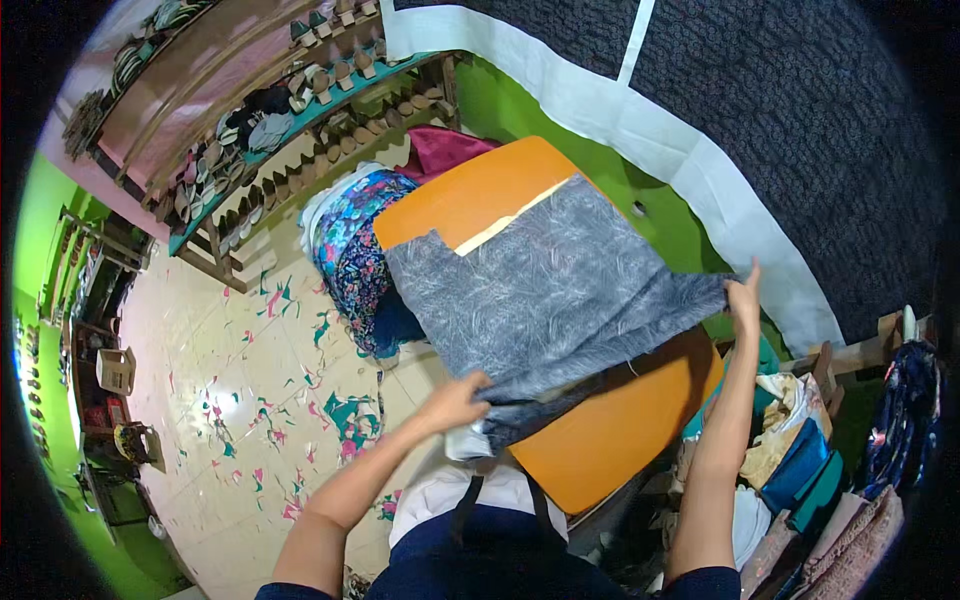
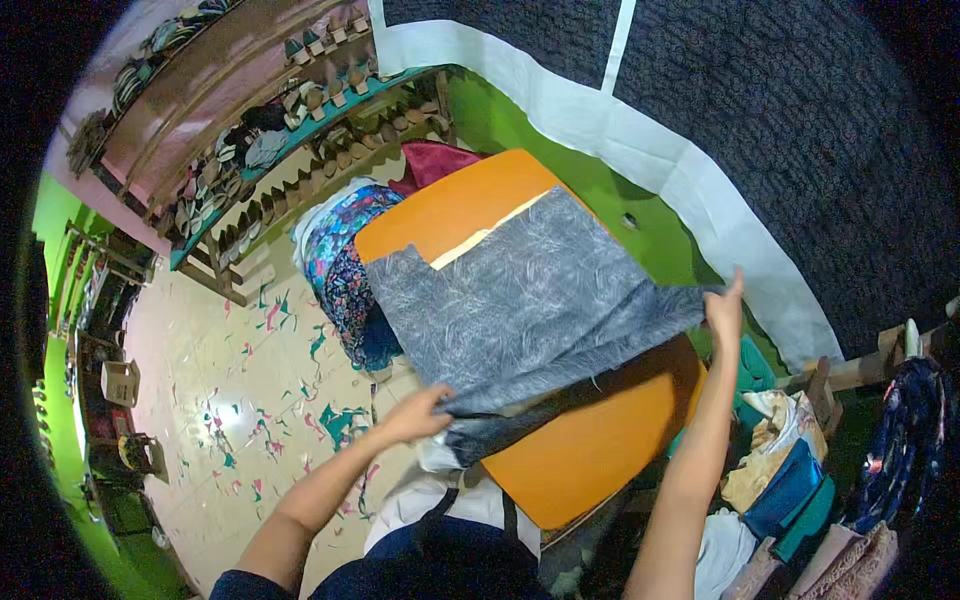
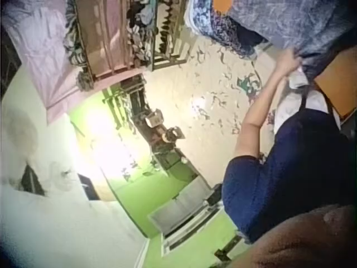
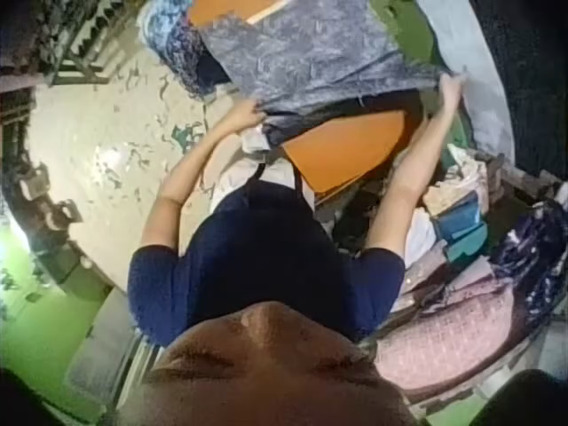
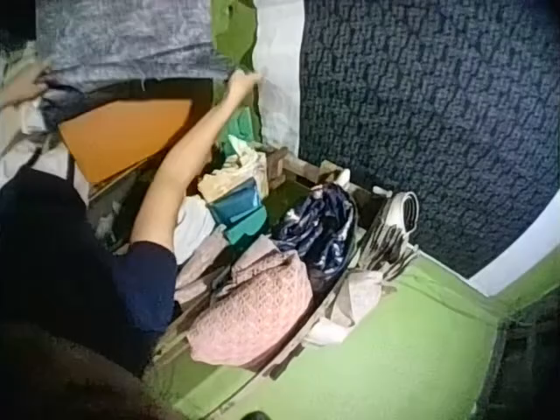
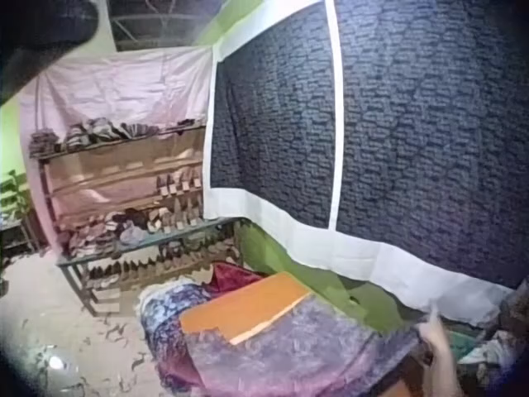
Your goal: Folding different pieces of fabric and placing them onto storage shelves.
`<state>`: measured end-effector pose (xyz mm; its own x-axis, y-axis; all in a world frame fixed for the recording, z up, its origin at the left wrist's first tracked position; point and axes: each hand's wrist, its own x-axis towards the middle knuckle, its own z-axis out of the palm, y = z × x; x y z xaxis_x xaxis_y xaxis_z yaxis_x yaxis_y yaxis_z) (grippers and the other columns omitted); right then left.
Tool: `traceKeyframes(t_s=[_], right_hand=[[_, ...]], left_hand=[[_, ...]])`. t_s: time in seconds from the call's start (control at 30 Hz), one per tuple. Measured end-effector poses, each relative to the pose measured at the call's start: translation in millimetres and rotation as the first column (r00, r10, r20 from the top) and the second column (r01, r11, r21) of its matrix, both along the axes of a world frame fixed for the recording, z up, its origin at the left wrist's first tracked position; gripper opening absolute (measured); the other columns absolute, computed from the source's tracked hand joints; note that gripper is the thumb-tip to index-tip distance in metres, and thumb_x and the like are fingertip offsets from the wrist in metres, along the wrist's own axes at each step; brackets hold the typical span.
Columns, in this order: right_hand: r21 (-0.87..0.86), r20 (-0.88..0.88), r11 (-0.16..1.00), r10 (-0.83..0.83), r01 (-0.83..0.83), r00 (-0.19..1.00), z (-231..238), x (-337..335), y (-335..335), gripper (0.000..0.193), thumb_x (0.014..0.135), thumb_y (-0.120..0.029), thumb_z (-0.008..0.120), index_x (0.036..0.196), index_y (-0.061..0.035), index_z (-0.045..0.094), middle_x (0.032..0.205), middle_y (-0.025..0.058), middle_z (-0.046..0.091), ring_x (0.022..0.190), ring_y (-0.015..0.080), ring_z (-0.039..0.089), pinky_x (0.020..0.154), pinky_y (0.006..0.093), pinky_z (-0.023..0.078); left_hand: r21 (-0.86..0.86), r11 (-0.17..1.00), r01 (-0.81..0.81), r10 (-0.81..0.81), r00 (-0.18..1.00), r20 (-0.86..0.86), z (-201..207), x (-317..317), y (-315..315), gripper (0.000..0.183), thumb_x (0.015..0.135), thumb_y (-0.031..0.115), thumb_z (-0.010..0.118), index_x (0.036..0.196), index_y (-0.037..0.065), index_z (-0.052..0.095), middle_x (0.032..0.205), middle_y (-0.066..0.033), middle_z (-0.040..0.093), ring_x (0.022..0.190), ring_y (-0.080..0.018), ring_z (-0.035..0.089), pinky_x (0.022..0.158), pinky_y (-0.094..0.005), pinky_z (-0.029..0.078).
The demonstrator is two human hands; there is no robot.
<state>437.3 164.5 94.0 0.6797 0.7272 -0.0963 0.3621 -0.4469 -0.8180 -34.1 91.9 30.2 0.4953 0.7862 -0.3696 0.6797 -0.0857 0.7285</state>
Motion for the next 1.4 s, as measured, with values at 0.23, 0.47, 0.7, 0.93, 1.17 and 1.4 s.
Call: traceKeyframes(t_s=[0.23,0.47,0.7,0.93,1.17,1.4], right_hand=[[-0.028,0.254,0.962,0.270,-0.272,0.929,-18,-40,111,0.036,0.071,-0.011,0.050,0.107,-0.0107,0.055,0.092,0.0180,0.059,0.078,0.0284,0.058,0.071,0.0349,0.044],[-0.075,0.289,0.946,0.323,-0.315,0.901,-32,-119,232,0.034,0.073,-0.017,0.049,0.106,-0.0114,0.057,0.099,0.0196,0.059,0.095,0.0327,0.055,0.081,0.0374,0.042],[-0.250,0.286,0.885,0.455,-0.392,0.844,-100,-186,266,0.060,0.080,-0.031,0.050,0.129,-0.0017,0.032,0.123,0.0249,0.042,0.115,0.0379,0.039,0.095,0.0490,0.029],[-0.333,0.619,0.907,0.416,-0.257,0.667,-129,-219,173,0.051,0.086,-0.033,0.042,0.131,-0.0115,0.034,0.136,0.0194,0.026,0.127,0.0371,0.020,0.096,0.0637,0.012],[-0.371,0.660,0.924,0.330,-0.089,0.675,-162,-160,133,0.045,0.087,-0.030,0.042,0.129,-0.0124,0.039,0.137,0.0159,0.026,0.127,0.0350,0.021,0.099,0.0571,0.016],[-0.217,0.706,0.964,0.264,-0.154,0.657,-148,-116,142,0.042,0.080,-0.017,0.051,0.120,-0.0049,0.044,0.111,0.0171,0.048,0.107,0.0327,0.042,0.095,0.0473,0.026]], left_hand=[[0.067,0.987,-0.147,0.143,0.988,0.054,5,-68,84,0.035,0.072,0.021,0.058,0.102,0.005,0.048,0.087,-0.0193,0.059,0.081,-0.0328,0.059,0.071,-0.0369,0.045],[0.053,0.970,-0.238,0.240,0.970,-0.041,-19,-122,150,0.017,0.083,0.017,0.048,0.087,0.001,0.053,0.071,-0.0140,0.055,0.069,-0.0213,0.055,0.064,-0.0324,0.042],[0.659,0.730,-0.178,0.399,0.895,-0.200,-52,-101,194,0.035,0.070,0.017,0.055,0.102,0.005,0.053,0.106,-0.0203,0.051,0.098,-0.0335,0.049,0.078,-0.0438,0.040],[0.542,0.805,0.241,-0.240,0.968,-0.074,-43,32,138,0.052,0.077,0.035,0.056,0.121,0.010,0.045,0.124,-0.0198,0.041,0.116,-0.0340,0.039,0.091,-0.0533,0.031],[0.459,0.740,0.492,-0.518,0.852,-0.078,-54,57,105,0.059,0.078,0.043,0.053,0.127,0.013,0.038,0.131,-0.0173,0.034,0.120,-0.0337,0.035,0.094,-0.0542,0.027],[0.590,0.807,0.004,0.098,0.985,-0.141,-64,35,195,0.050,0.074,0.026,0.059,0.115,0.001,0.044,0.119,-0.0218,0.041,0.108,-0.0381,0.040,0.088,-0.0473,0.034]])
